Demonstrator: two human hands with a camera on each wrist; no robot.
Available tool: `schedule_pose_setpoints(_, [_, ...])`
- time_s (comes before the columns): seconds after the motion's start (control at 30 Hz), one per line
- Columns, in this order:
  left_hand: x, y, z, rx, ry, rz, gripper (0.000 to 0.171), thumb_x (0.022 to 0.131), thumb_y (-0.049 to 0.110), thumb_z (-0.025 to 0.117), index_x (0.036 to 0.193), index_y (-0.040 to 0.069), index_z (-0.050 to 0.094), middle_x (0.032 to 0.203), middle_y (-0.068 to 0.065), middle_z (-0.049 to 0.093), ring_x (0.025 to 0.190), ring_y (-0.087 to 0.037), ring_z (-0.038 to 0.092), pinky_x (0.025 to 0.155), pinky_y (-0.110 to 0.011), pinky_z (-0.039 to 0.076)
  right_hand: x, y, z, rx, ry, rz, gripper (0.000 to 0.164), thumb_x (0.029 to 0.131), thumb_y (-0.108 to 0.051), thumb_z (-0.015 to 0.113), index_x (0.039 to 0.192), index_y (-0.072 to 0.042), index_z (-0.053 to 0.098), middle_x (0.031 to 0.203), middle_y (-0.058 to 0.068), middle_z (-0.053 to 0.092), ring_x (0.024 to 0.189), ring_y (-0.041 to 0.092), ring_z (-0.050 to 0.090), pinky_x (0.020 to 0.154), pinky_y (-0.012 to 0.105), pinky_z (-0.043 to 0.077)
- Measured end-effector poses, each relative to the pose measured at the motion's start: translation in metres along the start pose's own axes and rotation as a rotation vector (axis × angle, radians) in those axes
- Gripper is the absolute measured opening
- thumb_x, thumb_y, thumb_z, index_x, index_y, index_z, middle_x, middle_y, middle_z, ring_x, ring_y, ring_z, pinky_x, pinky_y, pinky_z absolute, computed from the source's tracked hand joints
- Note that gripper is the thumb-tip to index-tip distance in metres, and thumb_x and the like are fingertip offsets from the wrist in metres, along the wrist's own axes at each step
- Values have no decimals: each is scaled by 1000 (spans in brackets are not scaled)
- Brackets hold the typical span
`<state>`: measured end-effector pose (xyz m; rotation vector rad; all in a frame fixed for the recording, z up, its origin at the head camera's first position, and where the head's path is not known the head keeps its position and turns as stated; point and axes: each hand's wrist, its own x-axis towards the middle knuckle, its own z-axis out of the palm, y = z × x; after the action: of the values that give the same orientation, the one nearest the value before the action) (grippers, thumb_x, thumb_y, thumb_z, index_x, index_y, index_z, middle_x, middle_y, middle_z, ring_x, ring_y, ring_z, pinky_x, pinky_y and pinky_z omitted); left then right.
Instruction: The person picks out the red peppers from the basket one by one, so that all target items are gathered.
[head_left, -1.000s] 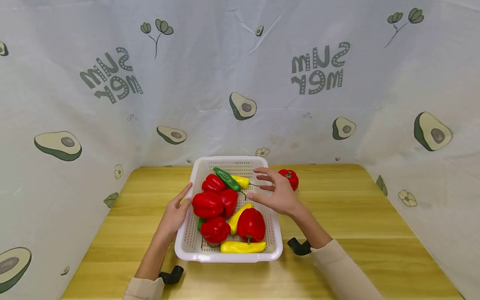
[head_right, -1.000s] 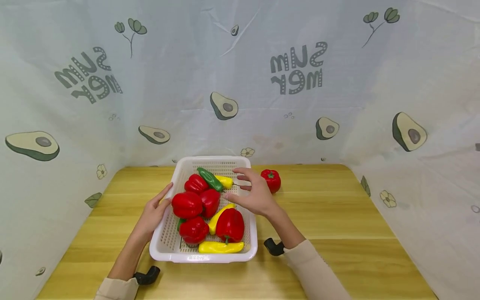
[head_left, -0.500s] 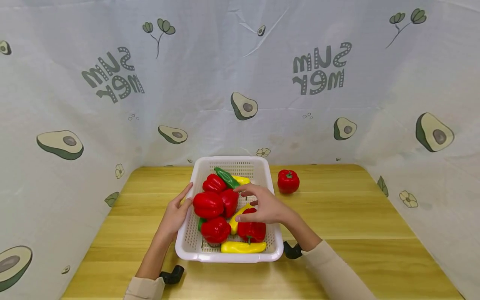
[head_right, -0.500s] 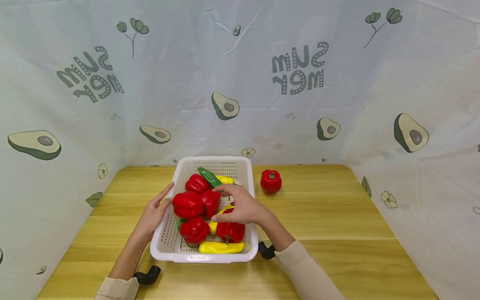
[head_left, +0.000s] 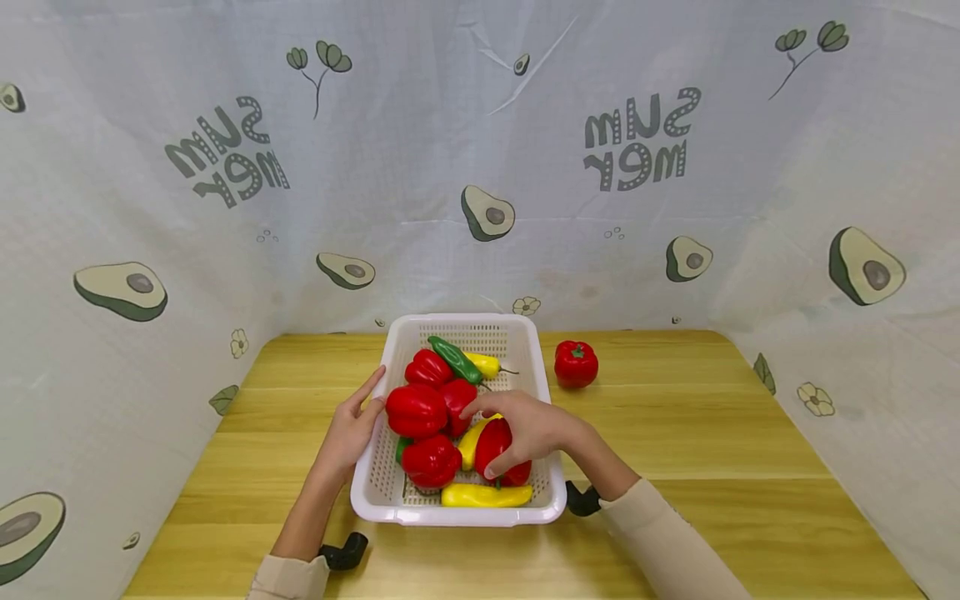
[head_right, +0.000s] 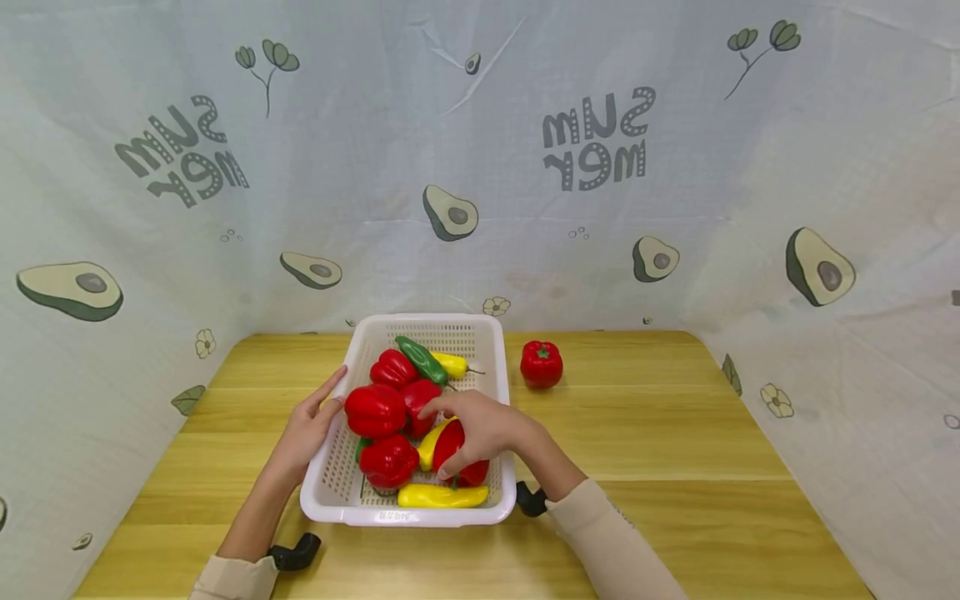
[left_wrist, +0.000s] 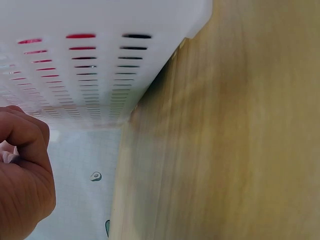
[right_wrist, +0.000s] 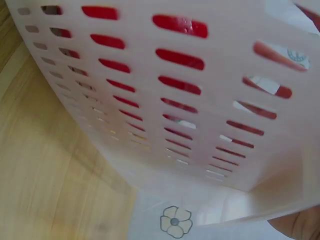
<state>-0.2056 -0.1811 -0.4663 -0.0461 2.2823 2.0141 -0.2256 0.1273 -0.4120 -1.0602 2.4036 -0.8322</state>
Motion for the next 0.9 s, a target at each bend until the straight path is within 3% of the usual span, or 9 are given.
schedule_pose_setpoints(0.37, [-2,2,2,0,15,-7,51,109,29,51,157,43,41,157,-17,48,115,-42,70,77,-54,64,0,0,-1,-101,-120,9,59,76,-19,89,131,-19,69,134,-4,68,115,11,57,101,32,53])
schedule_pose_setpoints(0.6, [-1,2,1,5,25,-1,51,109,28,51,157,42,41,156,-17,49,112,-41,71,76,-55,64,1,4,-1,-34,-53,-39,56,79,-24,86,131,-14,69,132,-1,68,119,15,58,101,34,54])
schedule_pose_setpoints(0.9, [-1,1,1,-1,21,-4,51,109,28,51,157,42,41,155,-18,50,113,-41,71,76,-54,64,-1,7,-5,39,-46,-111,54,78,-33,88,128,-17,73,122,-9,61,120,14,52,101,30,53])
